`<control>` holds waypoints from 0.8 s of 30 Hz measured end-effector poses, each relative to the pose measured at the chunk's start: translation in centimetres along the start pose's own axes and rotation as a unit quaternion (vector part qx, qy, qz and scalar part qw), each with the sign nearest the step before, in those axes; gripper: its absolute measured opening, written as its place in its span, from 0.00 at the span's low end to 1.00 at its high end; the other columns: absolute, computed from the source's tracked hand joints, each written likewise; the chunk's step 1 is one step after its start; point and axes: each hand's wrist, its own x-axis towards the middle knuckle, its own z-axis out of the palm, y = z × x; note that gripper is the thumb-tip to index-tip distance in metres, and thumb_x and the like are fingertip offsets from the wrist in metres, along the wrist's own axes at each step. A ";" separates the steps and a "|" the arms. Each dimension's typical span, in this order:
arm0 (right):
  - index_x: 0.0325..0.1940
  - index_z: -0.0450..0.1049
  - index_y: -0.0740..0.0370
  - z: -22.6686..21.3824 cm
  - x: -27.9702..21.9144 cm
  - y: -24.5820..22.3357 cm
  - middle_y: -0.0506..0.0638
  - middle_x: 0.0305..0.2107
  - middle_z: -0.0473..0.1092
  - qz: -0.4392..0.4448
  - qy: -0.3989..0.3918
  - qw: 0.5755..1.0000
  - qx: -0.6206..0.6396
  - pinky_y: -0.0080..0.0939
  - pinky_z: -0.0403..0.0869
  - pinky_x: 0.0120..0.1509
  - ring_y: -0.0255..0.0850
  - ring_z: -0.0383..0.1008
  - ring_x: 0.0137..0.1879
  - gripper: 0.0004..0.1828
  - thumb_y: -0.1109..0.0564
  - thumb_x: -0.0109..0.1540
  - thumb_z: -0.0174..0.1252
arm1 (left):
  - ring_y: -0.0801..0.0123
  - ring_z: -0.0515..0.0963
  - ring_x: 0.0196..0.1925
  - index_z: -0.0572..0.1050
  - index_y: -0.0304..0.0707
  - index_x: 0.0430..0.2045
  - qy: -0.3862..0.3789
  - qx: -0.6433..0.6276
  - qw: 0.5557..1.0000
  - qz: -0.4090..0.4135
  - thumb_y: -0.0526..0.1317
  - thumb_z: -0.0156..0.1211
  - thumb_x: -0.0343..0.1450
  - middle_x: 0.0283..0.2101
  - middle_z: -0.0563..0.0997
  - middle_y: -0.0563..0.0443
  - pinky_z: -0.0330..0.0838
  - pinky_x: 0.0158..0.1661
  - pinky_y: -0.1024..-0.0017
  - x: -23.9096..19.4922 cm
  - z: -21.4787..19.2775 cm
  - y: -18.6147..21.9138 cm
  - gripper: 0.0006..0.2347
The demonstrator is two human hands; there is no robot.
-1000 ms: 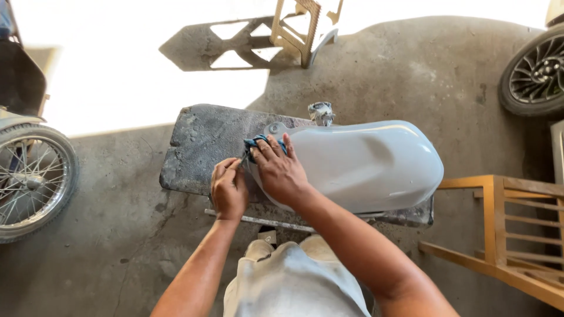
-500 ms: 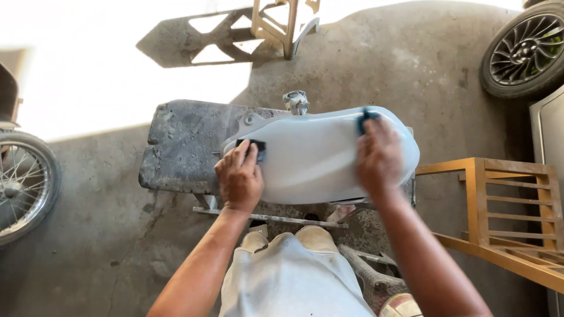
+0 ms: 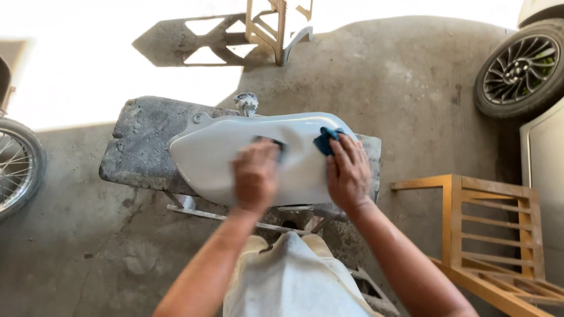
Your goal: Sanding the surface of a motorcycle fuel tank using sandpaper and water to prepare it for painting or detailing.
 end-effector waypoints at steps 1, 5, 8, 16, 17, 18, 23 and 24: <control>0.63 0.72 0.66 -0.2 0.3 0.1 0.63 0.63 0.68 -0.006 0.003 1.000 0.003 0.61 0.60 0.79 0.60 0.66 0.71 0.19 0.57 0.68 0.53 | 0.60 0.75 0.60 0.81 0.40 0.51 0.006 0.004 1.000 -0.001 0.33 0.60 0.72 0.58 0.80 0.49 0.65 0.60 0.60 0.3 0.2 1.4 0.13; 0.64 0.72 0.66 -1.0 0.3 0.5 0.63 0.62 0.68 -0.034 -0.023 0.997 0.058 0.61 0.59 0.78 0.61 0.65 0.72 0.21 0.57 0.68 0.52 | 0.62 0.77 0.58 0.81 0.40 0.49 -0.031 -0.057 0.998 0.004 0.34 0.63 0.72 0.56 0.81 0.49 0.66 0.59 0.60 -1.0 -0.3 0.2 0.12; 0.63 0.72 0.66 -0.9 0.3 0.8 0.63 0.62 0.68 -0.046 -0.014 0.997 0.068 0.60 0.59 0.78 0.61 0.65 0.72 0.20 0.56 0.68 0.52 | 0.62 0.78 0.55 0.82 0.40 0.46 -0.007 0.017 0.994 -0.110 0.34 0.64 0.72 0.54 0.82 0.49 0.64 0.58 0.58 -3.9 -2.2 -6.0 0.10; 0.63 0.73 0.64 -0.4 0.4 1.3 0.62 0.62 0.69 -0.045 -0.012 0.995 0.089 0.60 0.60 0.78 0.60 0.66 0.72 0.19 0.56 0.69 0.53 | 0.58 0.76 0.59 0.82 0.40 0.47 0.042 0.011 0.991 -0.124 0.34 0.66 0.67 0.55 0.82 0.48 0.62 0.61 0.58 -2.4 -0.4 4.3 0.14; 0.63 0.73 0.65 -0.6 0.5 1.3 0.62 0.62 0.69 -0.045 -0.007 0.995 0.093 0.60 0.60 0.78 0.59 0.66 0.72 0.20 0.56 0.69 0.53 | 0.58 0.76 0.59 0.82 0.40 0.48 0.020 -0.019 0.996 -0.085 0.34 0.66 0.66 0.55 0.82 0.48 0.62 0.60 0.58 -1.8 -1.0 4.4 0.15; 0.63 0.73 0.65 -0.7 0.5 1.3 0.62 0.62 0.69 -0.048 -0.006 0.994 0.101 0.60 0.60 0.78 0.59 0.66 0.71 0.20 0.56 0.69 0.53 | 0.57 0.76 0.59 0.82 0.40 0.49 -0.002 -0.047 0.998 -0.051 0.34 0.66 0.65 0.55 0.82 0.48 0.62 0.59 0.58 -1.5 -1.7 4.6 0.16; 0.62 0.74 0.65 0.0 0.0 1.7 0.61 0.62 0.69 -0.045 -0.003 0.994 0.098 0.60 0.60 0.78 0.59 0.67 0.71 0.18 0.56 0.69 0.53 | 0.59 0.78 0.59 0.82 0.40 0.47 -0.006 0.024 0.989 -0.148 0.32 0.63 0.67 0.56 0.82 0.50 0.63 0.59 0.58 -6.3 -2.7 -5.6 0.14; 0.62 0.74 0.64 0.1 0.2 1.8 0.61 0.62 0.70 -0.047 0.006 0.995 0.093 0.61 0.61 0.79 0.59 0.67 0.71 0.18 0.56 0.70 0.53 | 0.59 0.78 0.58 0.82 0.38 0.45 0.013 0.078 0.968 -0.239 0.32 0.63 0.68 0.56 0.82 0.49 0.64 0.58 0.56 -7.2 -2.2 -7.8 0.12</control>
